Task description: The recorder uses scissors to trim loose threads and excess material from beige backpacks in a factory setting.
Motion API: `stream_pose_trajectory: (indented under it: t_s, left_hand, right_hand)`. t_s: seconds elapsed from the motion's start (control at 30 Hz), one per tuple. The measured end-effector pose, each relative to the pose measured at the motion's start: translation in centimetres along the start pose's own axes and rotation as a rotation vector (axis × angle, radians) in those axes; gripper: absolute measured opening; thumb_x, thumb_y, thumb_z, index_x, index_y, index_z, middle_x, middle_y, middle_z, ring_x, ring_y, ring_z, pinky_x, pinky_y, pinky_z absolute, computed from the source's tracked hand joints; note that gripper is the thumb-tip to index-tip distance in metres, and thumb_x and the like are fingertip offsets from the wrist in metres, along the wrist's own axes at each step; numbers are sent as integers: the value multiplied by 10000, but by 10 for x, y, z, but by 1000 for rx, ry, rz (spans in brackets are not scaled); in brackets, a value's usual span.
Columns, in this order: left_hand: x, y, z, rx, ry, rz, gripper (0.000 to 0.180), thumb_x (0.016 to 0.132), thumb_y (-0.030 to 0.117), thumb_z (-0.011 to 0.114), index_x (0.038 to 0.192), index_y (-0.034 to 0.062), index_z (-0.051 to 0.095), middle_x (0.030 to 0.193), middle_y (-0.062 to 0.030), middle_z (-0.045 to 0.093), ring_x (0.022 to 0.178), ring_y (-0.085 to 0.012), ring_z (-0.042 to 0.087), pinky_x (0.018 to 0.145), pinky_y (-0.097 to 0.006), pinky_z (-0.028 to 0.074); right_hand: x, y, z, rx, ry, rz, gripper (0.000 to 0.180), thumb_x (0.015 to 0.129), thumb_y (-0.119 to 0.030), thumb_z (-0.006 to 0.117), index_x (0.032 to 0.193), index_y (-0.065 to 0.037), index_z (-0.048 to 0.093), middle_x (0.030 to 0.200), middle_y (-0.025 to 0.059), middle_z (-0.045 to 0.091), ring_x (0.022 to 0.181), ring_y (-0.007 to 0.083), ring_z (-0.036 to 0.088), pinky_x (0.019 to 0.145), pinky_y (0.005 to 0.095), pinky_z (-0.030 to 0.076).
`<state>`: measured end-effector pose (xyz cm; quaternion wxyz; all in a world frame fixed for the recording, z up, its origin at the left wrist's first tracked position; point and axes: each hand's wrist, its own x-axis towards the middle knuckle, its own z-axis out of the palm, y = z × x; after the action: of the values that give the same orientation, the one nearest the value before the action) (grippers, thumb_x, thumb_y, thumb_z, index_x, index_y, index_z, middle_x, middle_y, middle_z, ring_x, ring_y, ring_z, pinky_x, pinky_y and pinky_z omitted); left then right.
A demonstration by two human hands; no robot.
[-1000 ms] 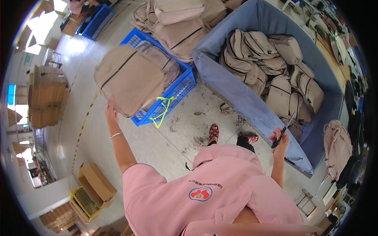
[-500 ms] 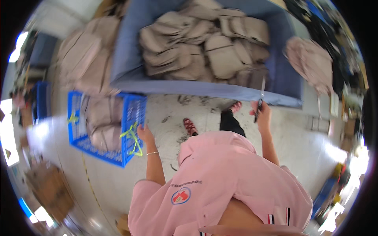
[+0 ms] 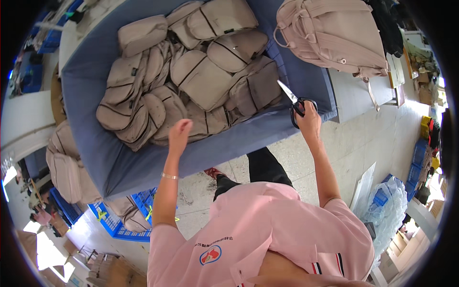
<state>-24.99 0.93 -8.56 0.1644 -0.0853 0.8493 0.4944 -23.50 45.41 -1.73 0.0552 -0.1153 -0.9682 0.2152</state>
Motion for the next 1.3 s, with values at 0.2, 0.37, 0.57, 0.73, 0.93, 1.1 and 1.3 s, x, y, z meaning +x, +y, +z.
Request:
stream_pose_trajectory:
  t_s: [0.2,0.37,0.57,0.73,0.93,1.1,1.3]
  left_hand:
    - [163,-74,184,352,-382,56,463,863,332,693,1181,-1,650,1098,-210,686,1012,-349,660,882,-409,510]
    - [232,-117,303,420,-60,-122,611,811,359,746,1318,56,588,1178,-229,668,1094,-367,648,941,-446,500]
    - [234,-71,378,405,72,-312,554,746,280,791,1242,79,649,1125,-230,684,1052,-408,648,916,-452,516]
    - [224,-45,326,361,-37,-152,267,727,208,818,897,21,731,844,-182,711,799,-328,691,710,-432,523]
    - [155,57,186,-333,-344,-209,182,817,152,755,776,13,645,715,62,530,653,-75,430,583,-280,375]
    - [63,156,14,-156,-450,27,174,834,155,736,882,7,661,785,57,556,701,-67,467,613,-266,401]
    - [-78,235,-167,-81,-261,290,219,850,135,737,955,-35,649,912,50,553,829,-61,488,753,-228,392]
  right_hand:
    - [43,49,26,-21,-257,80,311,793,-204,748,985,-48,559,910,135,623,813,367,650,668,442,521]
    - [41,50,29,69,-127,58,378,743,-147,778,1048,-44,580,883,118,627,744,355,652,618,425,526]
    - [45,59,24,133,-138,142,362,731,-117,779,1025,-40,583,823,90,614,703,305,653,602,395,523]
    - [48,50,23,194,-99,129,370,717,-98,786,1024,-47,587,832,98,624,719,318,650,630,407,526]
    - [36,55,15,296,-39,166,306,712,-58,774,947,-15,583,795,120,611,690,294,627,648,379,510]
    - [8,25,-15,395,144,189,335,784,-189,807,891,7,556,735,140,578,631,294,549,610,361,459]
    - [-39,-55,-63,796,276,218,290,833,-178,795,915,8,587,772,31,609,685,92,527,657,259,450]
